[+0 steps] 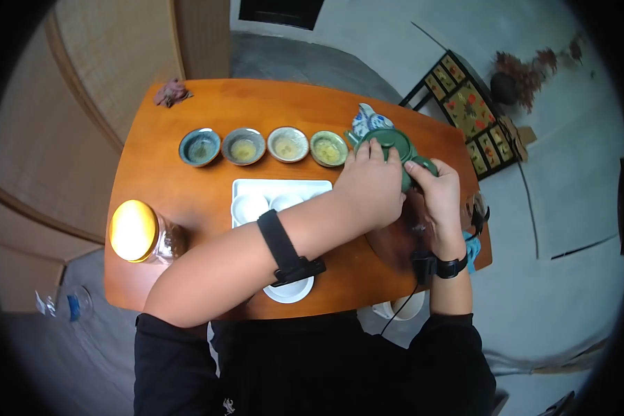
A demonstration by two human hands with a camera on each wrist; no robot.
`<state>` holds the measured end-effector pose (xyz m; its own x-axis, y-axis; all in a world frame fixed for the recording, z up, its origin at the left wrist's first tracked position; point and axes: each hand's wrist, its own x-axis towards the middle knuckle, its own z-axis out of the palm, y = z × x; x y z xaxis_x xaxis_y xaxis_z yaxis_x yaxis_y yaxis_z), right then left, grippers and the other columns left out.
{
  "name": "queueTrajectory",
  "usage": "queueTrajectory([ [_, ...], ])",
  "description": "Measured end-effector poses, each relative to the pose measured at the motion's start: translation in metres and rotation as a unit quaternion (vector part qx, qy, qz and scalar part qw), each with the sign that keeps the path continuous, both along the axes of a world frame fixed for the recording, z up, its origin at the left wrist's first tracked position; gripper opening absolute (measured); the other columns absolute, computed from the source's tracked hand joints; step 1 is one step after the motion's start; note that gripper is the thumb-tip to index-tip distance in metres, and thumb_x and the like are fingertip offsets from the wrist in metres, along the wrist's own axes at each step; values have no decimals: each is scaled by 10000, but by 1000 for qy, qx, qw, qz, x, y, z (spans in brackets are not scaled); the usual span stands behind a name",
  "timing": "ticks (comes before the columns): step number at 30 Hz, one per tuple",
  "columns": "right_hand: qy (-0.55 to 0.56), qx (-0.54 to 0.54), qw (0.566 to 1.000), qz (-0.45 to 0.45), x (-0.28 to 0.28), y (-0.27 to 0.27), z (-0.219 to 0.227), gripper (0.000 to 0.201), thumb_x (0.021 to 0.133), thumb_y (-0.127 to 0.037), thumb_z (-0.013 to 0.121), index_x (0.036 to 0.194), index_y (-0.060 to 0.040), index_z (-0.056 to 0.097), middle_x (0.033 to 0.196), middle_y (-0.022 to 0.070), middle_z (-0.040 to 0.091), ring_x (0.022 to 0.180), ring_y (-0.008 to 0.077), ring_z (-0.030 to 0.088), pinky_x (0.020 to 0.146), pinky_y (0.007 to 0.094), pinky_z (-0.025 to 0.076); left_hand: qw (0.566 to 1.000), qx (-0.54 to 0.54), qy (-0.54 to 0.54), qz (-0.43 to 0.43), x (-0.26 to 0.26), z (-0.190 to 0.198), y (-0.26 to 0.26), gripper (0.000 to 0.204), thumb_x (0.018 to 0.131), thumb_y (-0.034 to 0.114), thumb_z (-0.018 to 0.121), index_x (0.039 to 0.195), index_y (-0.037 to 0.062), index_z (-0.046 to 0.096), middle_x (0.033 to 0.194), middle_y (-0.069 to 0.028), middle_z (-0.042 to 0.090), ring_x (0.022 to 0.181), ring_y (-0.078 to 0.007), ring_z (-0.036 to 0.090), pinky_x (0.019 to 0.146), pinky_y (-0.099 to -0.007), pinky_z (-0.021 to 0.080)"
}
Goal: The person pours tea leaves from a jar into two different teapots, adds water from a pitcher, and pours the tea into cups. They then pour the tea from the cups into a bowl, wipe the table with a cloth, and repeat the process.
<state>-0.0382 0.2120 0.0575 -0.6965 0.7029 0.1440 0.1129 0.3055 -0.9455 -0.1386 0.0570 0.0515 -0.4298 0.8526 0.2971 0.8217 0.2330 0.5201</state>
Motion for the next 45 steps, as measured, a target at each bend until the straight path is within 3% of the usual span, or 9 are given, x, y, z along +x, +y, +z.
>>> queueTrajectory([
  [2,76,-97,992,5,18,11,-2,186,887,-127,793,783,-40,666,676,-17,611,563,58,516,542,210,421,997,48,41,-32,6,18,5,620,889,253,688,1345,-132,520,1400,-392,497,1367,-507,451,1160,-493,375],
  [6,162,-149,975,-8,61,4,17,198,946,-143,744,801,-54,644,749,-3,627,627,65,559,581,204,470,983,124,94,-101,26,34,19,564,831,125,640,1322,-132,535,1341,-391,528,1325,-512,484,1141,-500,391],
  [14,157,-242,952,-98,116,21,-59,334,987,-265,691,704,-114,597,694,-18,551,627,81,508,605,241,436,985,-3,108,-137,79,-15,39,640,833,133,616,1404,-114,466,1464,-393,425,1411,-503,395,1191,-525,311],
  [18,154,-274,944,-100,125,20,-88,316,1005,-249,662,729,-118,583,713,-15,545,657,92,525,656,263,466,981,-77,111,-140,91,-34,47,690,853,169,616,1451,-115,423,1509,-390,376,1454,-490,345,1219,-526,259],
  [24,151,-301,936,-107,128,23,-115,303,998,-238,670,733,-115,589,719,-17,545,659,92,522,662,267,470,976,-123,107,-144,97,-45,50,702,862,182,629,1459,-117,410,1520,-392,358,1457,-495,338,1217,-528,264],
  [39,151,-301,936,-99,132,25,-125,273,993,-179,667,746,-101,578,754,-16,560,657,85,533,635,260,493,981,-98,78,-147,101,-53,47,677,888,222,676,1430,-116,453,1519,-384,368,1456,-486,342,1228,-512,256],
  [45,59,-195,972,-119,137,20,-108,183,1013,-213,646,895,-98,568,784,-5,590,676,66,545,558,206,467,985,-59,39,-157,97,-37,30,639,883,201,695,1394,-122,484,1474,-361,451,1416,-474,411,1205,-485,317],
])
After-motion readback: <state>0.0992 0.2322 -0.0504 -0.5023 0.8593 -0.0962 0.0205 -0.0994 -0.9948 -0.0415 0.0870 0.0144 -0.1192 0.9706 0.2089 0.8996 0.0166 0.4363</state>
